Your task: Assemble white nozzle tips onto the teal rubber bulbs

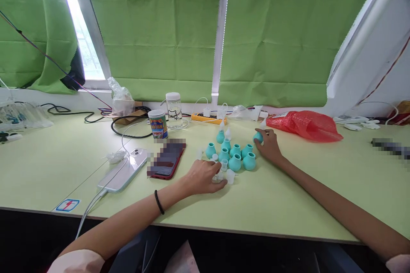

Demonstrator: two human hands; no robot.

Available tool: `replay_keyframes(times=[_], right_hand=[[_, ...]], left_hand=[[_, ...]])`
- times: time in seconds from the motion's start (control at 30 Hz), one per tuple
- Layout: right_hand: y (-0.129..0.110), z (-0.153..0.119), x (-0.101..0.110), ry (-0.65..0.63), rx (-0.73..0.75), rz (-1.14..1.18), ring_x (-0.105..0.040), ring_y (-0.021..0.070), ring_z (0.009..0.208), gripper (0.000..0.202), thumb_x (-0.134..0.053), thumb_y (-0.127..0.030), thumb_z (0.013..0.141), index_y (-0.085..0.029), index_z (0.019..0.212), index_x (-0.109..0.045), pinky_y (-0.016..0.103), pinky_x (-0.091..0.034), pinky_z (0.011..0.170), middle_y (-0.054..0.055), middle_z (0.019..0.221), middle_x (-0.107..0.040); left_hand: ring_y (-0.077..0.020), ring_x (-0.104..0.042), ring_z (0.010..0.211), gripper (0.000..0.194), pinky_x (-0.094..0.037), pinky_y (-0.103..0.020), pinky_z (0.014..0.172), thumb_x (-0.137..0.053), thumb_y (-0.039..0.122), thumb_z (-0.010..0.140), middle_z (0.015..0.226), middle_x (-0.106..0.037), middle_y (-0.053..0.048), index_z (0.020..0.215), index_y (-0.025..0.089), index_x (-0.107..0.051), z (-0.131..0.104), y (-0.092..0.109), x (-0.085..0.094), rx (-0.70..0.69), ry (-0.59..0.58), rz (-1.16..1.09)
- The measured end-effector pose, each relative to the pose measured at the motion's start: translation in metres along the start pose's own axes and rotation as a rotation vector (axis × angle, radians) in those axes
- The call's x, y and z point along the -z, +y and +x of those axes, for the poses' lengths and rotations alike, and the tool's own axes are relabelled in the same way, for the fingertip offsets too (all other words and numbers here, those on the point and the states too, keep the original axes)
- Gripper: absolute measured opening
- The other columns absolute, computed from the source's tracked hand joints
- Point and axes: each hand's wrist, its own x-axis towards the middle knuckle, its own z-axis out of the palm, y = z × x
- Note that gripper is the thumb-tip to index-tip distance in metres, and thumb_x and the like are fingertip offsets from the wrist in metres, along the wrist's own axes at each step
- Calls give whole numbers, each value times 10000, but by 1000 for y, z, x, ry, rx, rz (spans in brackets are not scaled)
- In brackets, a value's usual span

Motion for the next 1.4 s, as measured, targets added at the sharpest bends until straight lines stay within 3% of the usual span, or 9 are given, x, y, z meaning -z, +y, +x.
replay_keyframes(times=[0.2,0.3,0.43,0.57,0.77,1.07,1.17,1.27,1.4], right_hand=[[-36,-1,48,374,39,241,-410,255,952,274,-454,-219,654,-178,926,-466,352,-423,666,115,968,-395],[-66,-24,72,295,293,309,-456,238,860,180,-490,-203,623,-205,802,-475,335,-418,630,86,840,-468],[-106,-62,85,-133,738,315,-446,118,563,114,-470,-190,679,-218,784,-503,234,-375,494,19,659,-478],[-127,-77,81,-119,1093,197,-418,110,548,161,-411,-97,705,-222,679,-509,230,-308,463,23,702,-501],[-123,-77,71,-66,1009,180,-447,116,603,154,-394,-85,698,-188,647,-496,222,-309,477,60,781,-485],[-120,-80,66,-54,868,293,-468,119,651,129,-419,-88,677,-186,731,-483,207,-326,478,74,880,-455],[-122,-78,71,-58,823,345,-478,137,715,117,-420,-88,685,-186,733,-463,209,-339,484,75,865,-452],[-124,-76,76,-133,771,386,-484,147,744,110,-407,-95,700,-185,755,-441,209,-347,474,72,834,-454],[-124,-76,74,-166,743,460,-504,153,732,217,-419,-97,695,-187,890,-385,239,-386,500,70,842,-482]], left_hand=[[-132,-504,569,268,-318,-236,515,-264,329,809,647,-546,-19,766,157,-466,-3,1,9,10,128,-110],[-107,-452,524,330,-311,-231,516,-208,352,829,599,-504,-4,731,154,-452,-4,0,14,38,187,-255],[-95,-390,498,461,-322,-226,512,-82,406,824,543,-438,-5,647,149,-420,-7,-4,16,-5,258,-530],[-86,-352,477,569,-325,-221,496,28,461,798,492,-390,-6,537,149,-370,-8,-5,13,-76,204,-753],[-54,-300,444,489,-280,-194,462,-300,483,777,433,-333,32,442,131,-344,-3,2,15,-51,26,-816],[-44,-279,343,507,-227,-197,369,-211,543,770,383,-291,49,452,156,-291,11,-9,5,168,-159,-1332],[-62,-331,375,514,-255,-202,394,-165,543,778,416,-327,34,476,155,-313,12,-13,4,244,-22,-1116],[-100,-427,473,436,-269,-210,449,-315,527,753,499,-431,13,605,140,-451,11,-17,3,236,113,-551],[-151,-508,570,332,-268,-216,464,-421,482,727,599,-527,5,866,186,-478,12,-23,-5,228,29,-139]])
